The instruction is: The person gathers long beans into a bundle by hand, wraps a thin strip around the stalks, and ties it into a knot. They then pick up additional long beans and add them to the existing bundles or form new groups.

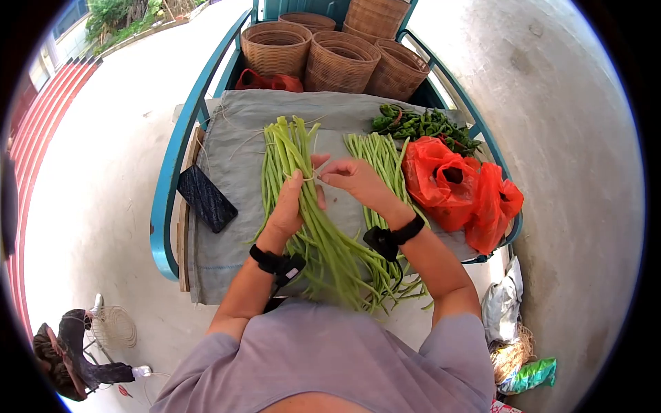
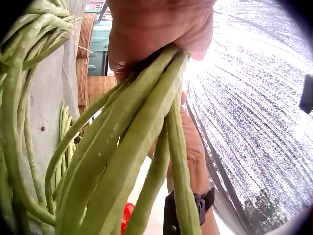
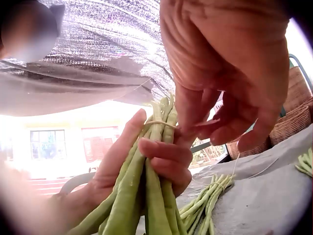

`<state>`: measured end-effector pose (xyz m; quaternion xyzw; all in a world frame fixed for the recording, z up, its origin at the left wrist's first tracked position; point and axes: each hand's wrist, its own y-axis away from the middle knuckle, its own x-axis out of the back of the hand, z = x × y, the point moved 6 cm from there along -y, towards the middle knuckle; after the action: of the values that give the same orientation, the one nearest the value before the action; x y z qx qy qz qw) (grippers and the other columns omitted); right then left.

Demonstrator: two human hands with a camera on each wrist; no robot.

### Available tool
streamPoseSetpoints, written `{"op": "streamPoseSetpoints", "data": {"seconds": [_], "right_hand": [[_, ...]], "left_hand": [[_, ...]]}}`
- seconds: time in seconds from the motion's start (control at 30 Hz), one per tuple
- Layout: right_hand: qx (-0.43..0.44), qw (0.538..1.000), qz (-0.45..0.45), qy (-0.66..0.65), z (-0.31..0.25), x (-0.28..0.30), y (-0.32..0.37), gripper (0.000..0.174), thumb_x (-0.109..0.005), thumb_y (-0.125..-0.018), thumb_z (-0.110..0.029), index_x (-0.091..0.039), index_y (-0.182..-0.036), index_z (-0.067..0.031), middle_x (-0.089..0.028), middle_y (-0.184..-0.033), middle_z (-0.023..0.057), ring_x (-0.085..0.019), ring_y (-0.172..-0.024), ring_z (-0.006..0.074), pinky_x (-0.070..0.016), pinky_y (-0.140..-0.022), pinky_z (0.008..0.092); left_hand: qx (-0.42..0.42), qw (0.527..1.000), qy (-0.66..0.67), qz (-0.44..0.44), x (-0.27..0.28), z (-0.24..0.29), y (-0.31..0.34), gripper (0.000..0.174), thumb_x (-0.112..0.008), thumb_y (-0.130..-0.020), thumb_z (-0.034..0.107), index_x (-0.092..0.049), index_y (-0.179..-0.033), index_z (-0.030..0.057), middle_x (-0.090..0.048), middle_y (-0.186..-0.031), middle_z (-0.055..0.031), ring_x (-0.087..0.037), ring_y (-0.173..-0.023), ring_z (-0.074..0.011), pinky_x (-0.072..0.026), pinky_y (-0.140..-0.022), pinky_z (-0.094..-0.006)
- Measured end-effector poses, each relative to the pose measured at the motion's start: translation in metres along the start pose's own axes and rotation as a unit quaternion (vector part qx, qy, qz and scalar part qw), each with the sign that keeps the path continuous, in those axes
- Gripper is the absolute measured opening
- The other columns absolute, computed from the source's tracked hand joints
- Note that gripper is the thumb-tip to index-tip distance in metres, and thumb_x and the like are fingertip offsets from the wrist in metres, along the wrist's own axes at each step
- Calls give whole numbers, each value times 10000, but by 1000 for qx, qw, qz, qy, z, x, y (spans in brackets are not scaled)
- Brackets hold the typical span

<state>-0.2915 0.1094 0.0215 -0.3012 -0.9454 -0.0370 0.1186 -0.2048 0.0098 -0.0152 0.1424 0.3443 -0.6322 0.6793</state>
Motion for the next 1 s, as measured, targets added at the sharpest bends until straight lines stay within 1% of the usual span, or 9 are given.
{"op": "streamPoseSetpoints", "data": {"seconds": [0.1,0.23,0.43,0.5,0.6,0.73,0.83,0.93,1.0], "right_hand": [[32,996,27,73,-5,-1,2,138,-632,-870,-117,-683,-932,-5,-642,-855,18,-578,-762,80,-455,-688,235],[-20,995,70,70,-2,-10,1,153,-624,-870,-128,-678,-927,3,-639,-826,22,-575,-729,91,-457,-677,238],[-128,964,69,-221,9,-12,8,211,-597,-904,-197,-658,-987,-13,-660,-895,42,-614,-789,118,-487,-759,256],[-120,973,56,-188,12,-9,4,193,-583,-920,-174,-646,-1006,-14,-664,-915,49,-639,-829,144,-501,-796,285],[-140,971,23,-194,16,-7,-1,189,-589,-920,-168,-641,-1028,-22,-661,-935,43,-646,-849,150,-506,-814,293],[-177,979,-39,-96,6,-3,-1,225,-621,-888,-192,-655,-1043,-33,-651,-1019,43,-609,-872,130,-503,-775,274],[-153,987,-47,-32,3,1,-4,247,-633,-871,-173,-658,-1074,-34,-659,-984,29,-613,-823,121,-524,-713,271],[-132,987,-72,54,-2,5,-9,189,-626,-870,-138,-663,-1002,-8,-657,-898,13,-621,-788,115,-526,-708,272],[-145,988,-39,30,-4,3,-9,182,-632,-865,-136,-661,-995,-12,-656,-872,16,-625,-774,116,-529,-701,270]], "left_hand": [[-5,1000,12,-17,-1,-3,0,628,-340,-982,519,-351,-1385,37,-440,-1396,-81,-549,-634,-113,-476,-670,-283],[-7,999,6,-44,-4,-6,-3,663,-357,-960,563,-333,-1415,81,-420,-1418,-58,-531,-611,-121,-459,-544,-249],[-4,998,-39,-54,-5,-2,-2,716,-366,-960,558,-270,-1456,51,-455,-1349,-59,-534,-623,-115,-468,-551,-249],[1,999,-36,-29,-3,-4,-3,733,-396,-959,544,-245,-1466,36,-517,-1232,-58,-538,-635,-112,-471,-573,-243],[4,997,-60,-53,-7,-3,-1,707,-360,-968,541,-240,-1471,59,-413,-1411,-60,-532,-612,-107,-465,-544,-235],[5,997,-61,-50,-5,-4,-3,715,-408,-968,504,-226,-1468,27,-450,-1353,-79,-538,-635,-119,-474,-584,-247],[-6,996,-86,-35,-6,-2,-3,712,-414,-968,492,-221,-1468,22,-452,-1355,-99,-537,-639,-122,-473,-590,-253],[-9,995,-85,-41,-3,-3,-3,709,-420,-968,484,-222,-1467,20,-463,-1338,-107,-535,-643,-125,-473,-595,-258],[7,996,-69,-61,-4,-6,-4,704,-426,-968,477,-224,-1466,22,-455,-1340,-103,-535,-641,-124,-473,-595,-260]]}}
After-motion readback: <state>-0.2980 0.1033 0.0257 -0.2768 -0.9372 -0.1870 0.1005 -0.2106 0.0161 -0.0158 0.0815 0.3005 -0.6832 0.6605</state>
